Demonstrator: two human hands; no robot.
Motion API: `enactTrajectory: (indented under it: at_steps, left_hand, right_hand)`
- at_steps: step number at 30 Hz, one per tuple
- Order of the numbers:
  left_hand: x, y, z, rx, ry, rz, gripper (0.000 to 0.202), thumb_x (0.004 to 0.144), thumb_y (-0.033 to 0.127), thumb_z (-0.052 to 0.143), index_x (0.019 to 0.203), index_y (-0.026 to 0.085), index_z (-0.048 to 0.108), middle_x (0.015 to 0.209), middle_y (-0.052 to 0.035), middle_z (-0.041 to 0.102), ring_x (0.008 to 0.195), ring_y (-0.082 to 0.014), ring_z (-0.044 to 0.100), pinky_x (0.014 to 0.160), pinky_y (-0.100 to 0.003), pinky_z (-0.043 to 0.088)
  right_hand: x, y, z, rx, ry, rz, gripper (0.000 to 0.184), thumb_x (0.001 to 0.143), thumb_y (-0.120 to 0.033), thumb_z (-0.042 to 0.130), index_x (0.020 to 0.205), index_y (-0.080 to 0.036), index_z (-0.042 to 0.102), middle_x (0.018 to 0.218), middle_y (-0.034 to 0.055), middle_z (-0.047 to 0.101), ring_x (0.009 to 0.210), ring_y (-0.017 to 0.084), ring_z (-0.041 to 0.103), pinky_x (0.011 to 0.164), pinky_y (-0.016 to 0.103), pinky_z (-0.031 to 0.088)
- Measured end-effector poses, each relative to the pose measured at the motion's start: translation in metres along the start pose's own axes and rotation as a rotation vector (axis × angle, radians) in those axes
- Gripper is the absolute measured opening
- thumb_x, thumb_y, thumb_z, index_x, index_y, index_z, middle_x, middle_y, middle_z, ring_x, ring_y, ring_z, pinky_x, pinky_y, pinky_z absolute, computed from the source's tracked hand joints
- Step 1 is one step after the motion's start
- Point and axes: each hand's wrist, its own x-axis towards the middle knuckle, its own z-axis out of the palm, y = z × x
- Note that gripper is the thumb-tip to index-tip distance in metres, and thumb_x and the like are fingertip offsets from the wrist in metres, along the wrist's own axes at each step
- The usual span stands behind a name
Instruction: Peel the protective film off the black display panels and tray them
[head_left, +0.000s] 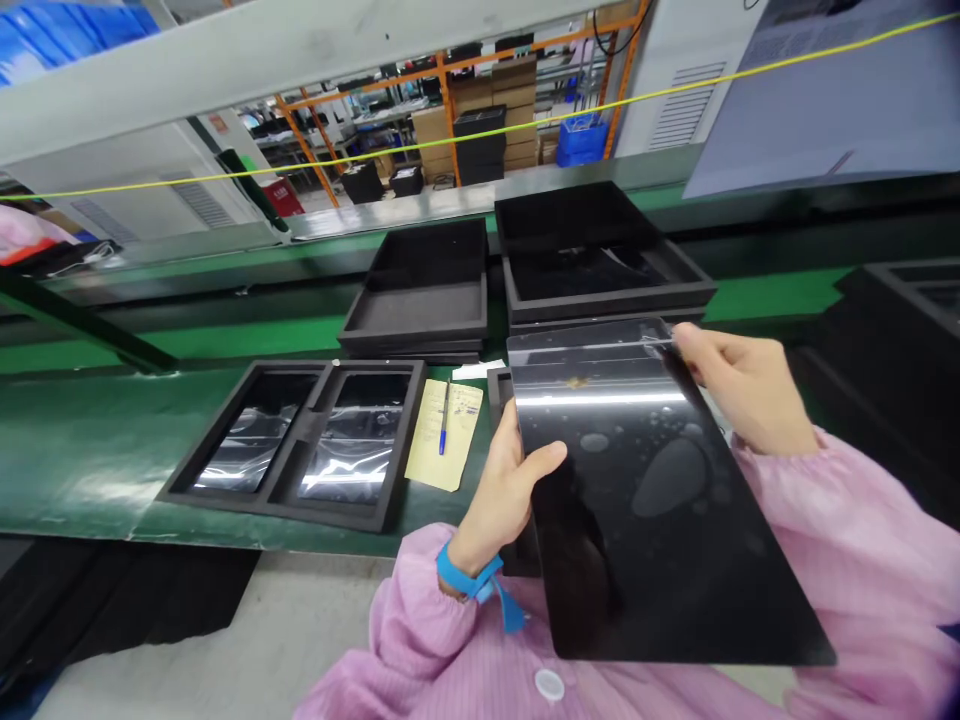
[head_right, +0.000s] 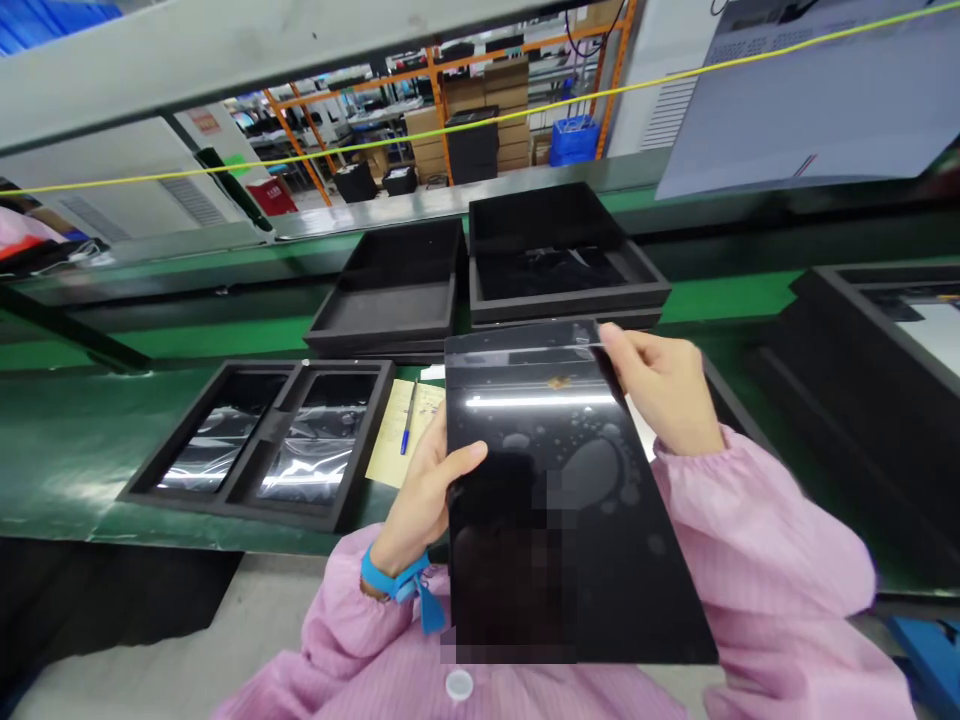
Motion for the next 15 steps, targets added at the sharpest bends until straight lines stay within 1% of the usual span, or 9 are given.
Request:
enactTrajectory:
  at_steps: [1, 2, 4, 6, 8, 9, 11, 13, 15]
  left_hand:
    - [-0.001, -0.001, 0.002, 0.011, -0.013, -0.002, 0.046, 0.08, 0.013, 0.064, 0.123, 0.027, 0.056, 0.128, 0.0011, 0.062, 0.126, -0.0176, 0.052, 0.108, -0.029, 0.036]
    - [-0.001, -0.001, 0.002, 0.016, -0.024, -0.006, 0.047, 0.081, 0.014, 0.063, 0.125, 0.028, 0.055, 0.13, 0.0011, 0.061, 0.127, -0.0176, 0.05, 0.108, -0.029, 0.035]
    - [-0.001, 0.001, 0.003, 0.032, -0.049, -0.007, 0.049, 0.083, 0.015, 0.062, 0.129, 0.028, 0.052, 0.132, 0.0005, 0.059, 0.129, -0.018, 0.049, 0.11, -0.029, 0.034]
    - [-0.001, 0.003, 0.002, 0.05, -0.07, 0.008, 0.05, 0.084, 0.016, 0.061, 0.132, 0.029, 0.05, 0.136, 0.0003, 0.056, 0.131, -0.018, 0.046, 0.111, -0.029, 0.032]
    - [0.0, 0.005, 0.003, 0.058, -0.089, 0.019, 0.051, 0.086, 0.016, 0.06, 0.134, 0.029, 0.048, 0.137, 0.0003, 0.055, 0.132, -0.0178, 0.044, 0.111, -0.028, 0.032]
    - [0.0, 0.005, 0.003, 0.058, -0.099, 0.021, 0.052, 0.086, 0.015, 0.059, 0.135, 0.029, 0.047, 0.137, 0.0004, 0.055, 0.133, -0.0175, 0.044, 0.111, -0.028, 0.032]
    - [0.0, 0.006, 0.005, 0.061, -0.097, 0.029, 0.053, 0.086, 0.014, 0.059, 0.136, 0.029, 0.046, 0.134, 0.0005, 0.057, 0.132, -0.0167, 0.044, 0.11, -0.026, 0.033]
    - [-0.001, 0.01, 0.006, 0.06, -0.081, 0.031, 0.052, 0.086, 0.015, 0.06, 0.135, 0.027, 0.047, 0.134, -0.0003, 0.058, 0.132, -0.0166, 0.045, 0.11, -0.026, 0.033]
    - [-0.003, 0.016, 0.008, 0.043, -0.068, 0.017, 0.052, 0.086, 0.016, 0.061, 0.135, 0.024, 0.047, 0.137, -0.0019, 0.055, 0.132, -0.0182, 0.046, 0.11, -0.028, 0.034]
  right_hand:
    - [0.002, -0.004, -0.002, -0.07, 0.033, -0.02, 0.042, 0.087, -0.046, 0.055, 0.064, -0.011, 0.062, 0.055, 0.0022, 0.052, 0.057, 0.013, 0.049, 0.059, 0.026, 0.034]
    - [0.003, -0.007, -0.004, -0.131, 0.067, -0.044, 0.036, 0.082, -0.04, 0.061, 0.061, -0.012, 0.063, 0.055, 0.0022, 0.054, 0.058, 0.014, 0.05, 0.061, 0.027, 0.032]
    - [0.001, -0.012, -0.003, -0.213, 0.123, -0.092, 0.027, 0.08, -0.033, 0.062, 0.063, -0.013, 0.066, 0.061, 0.0031, 0.061, 0.064, 0.016, 0.056, 0.065, 0.027, 0.033]
    - [-0.002, -0.013, 0.0, -0.255, 0.181, -0.122, 0.021, 0.08, -0.028, 0.06, 0.07, -0.014, 0.071, 0.068, 0.0046, 0.066, 0.07, 0.019, 0.061, 0.069, 0.028, 0.037]
    - [-0.006, -0.012, 0.004, -0.255, 0.243, -0.151, 0.02, 0.081, -0.027, 0.059, 0.076, -0.014, 0.073, 0.072, 0.0057, 0.067, 0.073, 0.021, 0.064, 0.071, 0.029, 0.041]
    - [-0.007, -0.012, 0.006, -0.224, 0.267, -0.158, 0.02, 0.08, -0.028, 0.06, 0.079, -0.013, 0.074, 0.075, 0.006, 0.068, 0.073, 0.021, 0.065, 0.072, 0.029, 0.044]
    - [-0.012, -0.013, 0.006, -0.064, 0.272, -0.132, 0.021, 0.078, -0.032, 0.065, 0.085, -0.015, 0.075, 0.082, 0.0058, 0.069, 0.081, 0.022, 0.067, 0.078, 0.03, 0.049]
    - [-0.018, -0.016, 0.001, 0.192, 0.181, -0.069, 0.019, 0.074, -0.034, 0.069, 0.083, -0.017, 0.073, 0.094, 0.0053, 0.069, 0.1, 0.024, 0.064, 0.094, 0.033, 0.048]
    - [-0.024, -0.017, -0.008, 0.454, 0.024, -0.002, 0.012, 0.074, -0.031, 0.069, 0.075, -0.019, 0.067, 0.11, 0.0049, 0.066, 0.118, 0.026, 0.055, 0.104, 0.038, 0.042]
